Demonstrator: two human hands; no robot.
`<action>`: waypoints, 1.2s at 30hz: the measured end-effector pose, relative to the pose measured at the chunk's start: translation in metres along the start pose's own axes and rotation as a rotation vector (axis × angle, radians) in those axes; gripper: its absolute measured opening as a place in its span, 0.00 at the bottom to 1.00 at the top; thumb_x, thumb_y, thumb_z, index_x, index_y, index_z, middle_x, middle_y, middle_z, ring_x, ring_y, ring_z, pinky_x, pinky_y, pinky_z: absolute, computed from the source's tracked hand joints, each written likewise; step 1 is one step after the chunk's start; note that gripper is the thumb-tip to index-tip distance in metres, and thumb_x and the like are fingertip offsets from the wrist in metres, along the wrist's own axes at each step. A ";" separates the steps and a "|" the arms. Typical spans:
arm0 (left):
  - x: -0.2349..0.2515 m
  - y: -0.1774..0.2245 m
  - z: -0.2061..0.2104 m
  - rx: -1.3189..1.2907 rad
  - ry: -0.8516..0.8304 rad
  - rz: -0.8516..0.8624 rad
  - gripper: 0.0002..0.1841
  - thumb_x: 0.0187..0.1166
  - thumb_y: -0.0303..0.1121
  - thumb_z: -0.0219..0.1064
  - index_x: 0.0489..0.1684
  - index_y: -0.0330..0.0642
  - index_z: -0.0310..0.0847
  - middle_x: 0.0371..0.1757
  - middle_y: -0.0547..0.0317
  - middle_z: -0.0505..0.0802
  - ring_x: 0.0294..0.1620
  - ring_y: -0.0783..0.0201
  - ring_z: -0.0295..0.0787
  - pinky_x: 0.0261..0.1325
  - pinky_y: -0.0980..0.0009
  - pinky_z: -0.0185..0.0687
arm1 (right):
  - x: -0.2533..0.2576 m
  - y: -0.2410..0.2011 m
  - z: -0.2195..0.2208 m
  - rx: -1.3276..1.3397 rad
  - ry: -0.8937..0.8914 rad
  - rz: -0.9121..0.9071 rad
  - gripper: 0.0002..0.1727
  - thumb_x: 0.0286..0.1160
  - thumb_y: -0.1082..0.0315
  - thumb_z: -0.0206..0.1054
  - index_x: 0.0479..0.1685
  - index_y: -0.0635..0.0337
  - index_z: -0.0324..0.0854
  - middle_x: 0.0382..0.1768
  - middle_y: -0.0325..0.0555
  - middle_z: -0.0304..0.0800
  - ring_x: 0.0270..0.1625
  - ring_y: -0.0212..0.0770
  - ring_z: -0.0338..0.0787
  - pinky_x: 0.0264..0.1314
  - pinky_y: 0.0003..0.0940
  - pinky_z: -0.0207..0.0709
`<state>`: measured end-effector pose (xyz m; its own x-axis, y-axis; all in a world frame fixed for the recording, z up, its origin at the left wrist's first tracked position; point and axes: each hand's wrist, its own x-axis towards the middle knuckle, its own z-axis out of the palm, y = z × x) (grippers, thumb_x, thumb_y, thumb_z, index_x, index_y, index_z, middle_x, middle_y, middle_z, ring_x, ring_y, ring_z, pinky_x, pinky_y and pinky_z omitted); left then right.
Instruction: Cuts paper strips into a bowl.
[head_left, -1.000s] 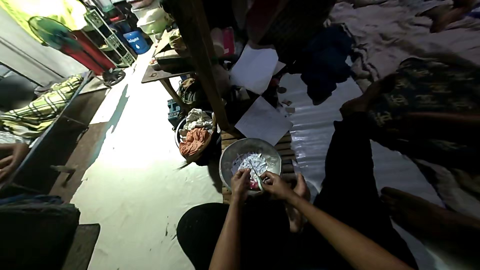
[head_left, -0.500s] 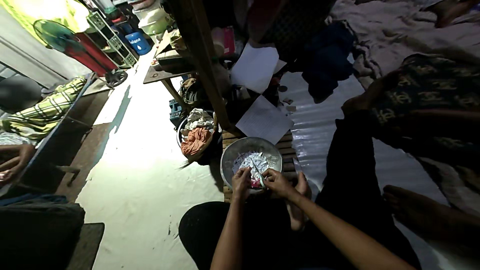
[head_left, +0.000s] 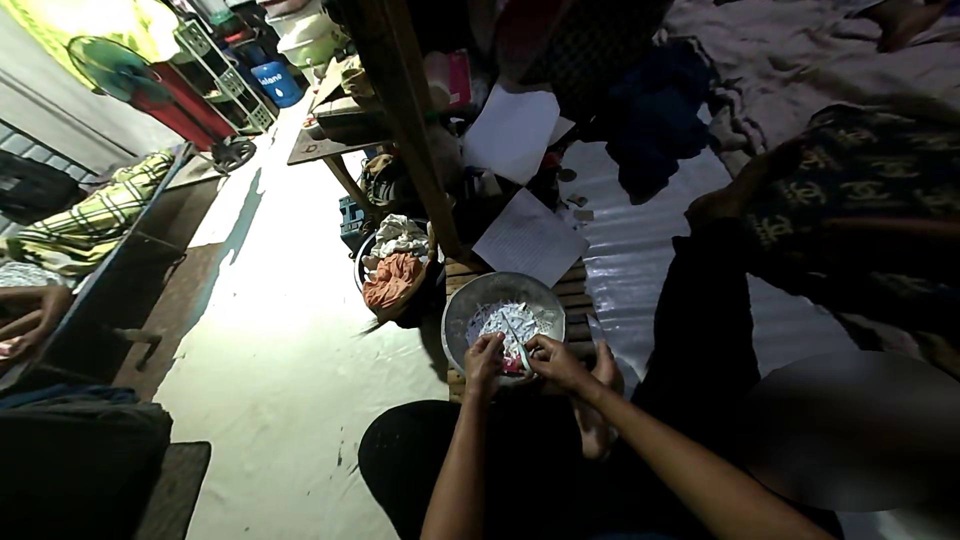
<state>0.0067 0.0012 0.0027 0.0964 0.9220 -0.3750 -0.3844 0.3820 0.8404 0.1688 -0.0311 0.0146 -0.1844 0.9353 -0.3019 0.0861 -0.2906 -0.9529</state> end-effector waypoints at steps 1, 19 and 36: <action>0.000 0.000 0.000 0.009 -0.004 0.003 0.07 0.85 0.22 0.59 0.36 0.36 0.82 0.19 0.69 0.80 0.12 0.82 0.64 0.15 0.86 0.60 | 0.000 0.000 0.000 0.000 -0.002 -0.002 0.15 0.75 0.73 0.69 0.56 0.71 0.75 0.32 0.42 0.88 0.29 0.26 0.85 0.38 0.23 0.80; 0.001 0.000 0.000 0.004 0.009 -0.004 0.08 0.85 0.22 0.59 0.35 0.36 0.82 0.17 0.69 0.79 0.11 0.81 0.64 0.15 0.86 0.61 | 0.005 -0.004 -0.003 -0.052 0.056 -0.002 0.12 0.77 0.74 0.68 0.54 0.73 0.76 0.30 0.44 0.87 0.26 0.27 0.83 0.37 0.25 0.80; 0.004 -0.004 0.000 0.029 0.048 0.004 0.06 0.85 0.23 0.61 0.37 0.35 0.82 0.19 0.68 0.80 0.12 0.81 0.65 0.16 0.85 0.61 | 0.000 0.005 0.002 -0.074 -0.049 0.040 0.15 0.77 0.69 0.68 0.56 0.69 0.77 0.35 0.45 0.87 0.30 0.30 0.85 0.40 0.28 0.82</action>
<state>0.0083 0.0036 -0.0020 0.0504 0.9195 -0.3897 -0.3576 0.3810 0.8526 0.1673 -0.0329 0.0100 -0.2272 0.9116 -0.3425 0.1665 -0.3102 -0.9360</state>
